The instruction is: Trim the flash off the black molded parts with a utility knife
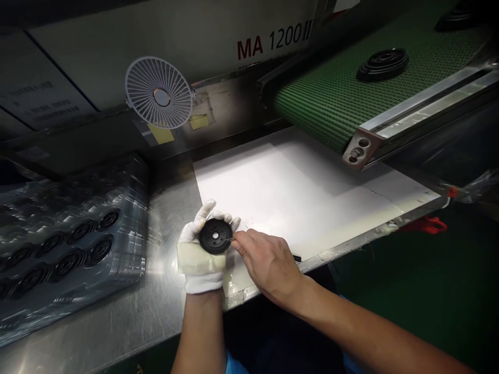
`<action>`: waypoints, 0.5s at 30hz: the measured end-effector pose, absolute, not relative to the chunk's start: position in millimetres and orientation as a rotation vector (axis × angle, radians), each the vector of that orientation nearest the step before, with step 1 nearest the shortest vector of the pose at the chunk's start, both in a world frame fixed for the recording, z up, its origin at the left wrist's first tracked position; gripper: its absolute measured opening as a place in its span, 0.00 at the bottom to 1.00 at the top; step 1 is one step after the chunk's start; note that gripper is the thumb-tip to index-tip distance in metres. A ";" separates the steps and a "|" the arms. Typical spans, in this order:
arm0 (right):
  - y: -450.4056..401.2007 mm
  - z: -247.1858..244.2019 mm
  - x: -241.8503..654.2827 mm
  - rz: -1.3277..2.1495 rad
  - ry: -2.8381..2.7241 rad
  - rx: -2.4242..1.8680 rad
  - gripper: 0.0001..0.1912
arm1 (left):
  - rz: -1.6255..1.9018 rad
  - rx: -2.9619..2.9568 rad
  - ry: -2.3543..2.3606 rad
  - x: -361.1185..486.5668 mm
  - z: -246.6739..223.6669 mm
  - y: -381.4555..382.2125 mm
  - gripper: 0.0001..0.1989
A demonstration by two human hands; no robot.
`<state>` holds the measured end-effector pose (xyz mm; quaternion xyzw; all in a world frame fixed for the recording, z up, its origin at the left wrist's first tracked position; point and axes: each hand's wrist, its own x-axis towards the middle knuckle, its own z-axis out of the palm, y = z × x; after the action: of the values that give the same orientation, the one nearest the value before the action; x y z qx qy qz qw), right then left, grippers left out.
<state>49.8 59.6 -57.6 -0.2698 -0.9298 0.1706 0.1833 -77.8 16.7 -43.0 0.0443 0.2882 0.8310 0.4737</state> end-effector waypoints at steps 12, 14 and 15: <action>60.9 -44.8 54.6 0.921 -2.488 -0.601 0.13 | 2.287 -0.011 0.697 -84.4 -47.1 18.4 0.06; 68.6 -39.5 60.5 1.035 -2.393 -0.610 0.13 | 2.281 -0.003 0.689 -86.5 -46.9 16.3 0.07; 72.0 -37.7 63.2 1.071 -2.354 -0.627 0.13 | 2.277 -0.007 0.687 -87.0 -46.3 16.0 0.07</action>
<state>63.2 72.0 -37.7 -0.2288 -0.8592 0.3909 0.2379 -87.0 16.0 -46.3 -0.0026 0.2680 0.8885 0.3725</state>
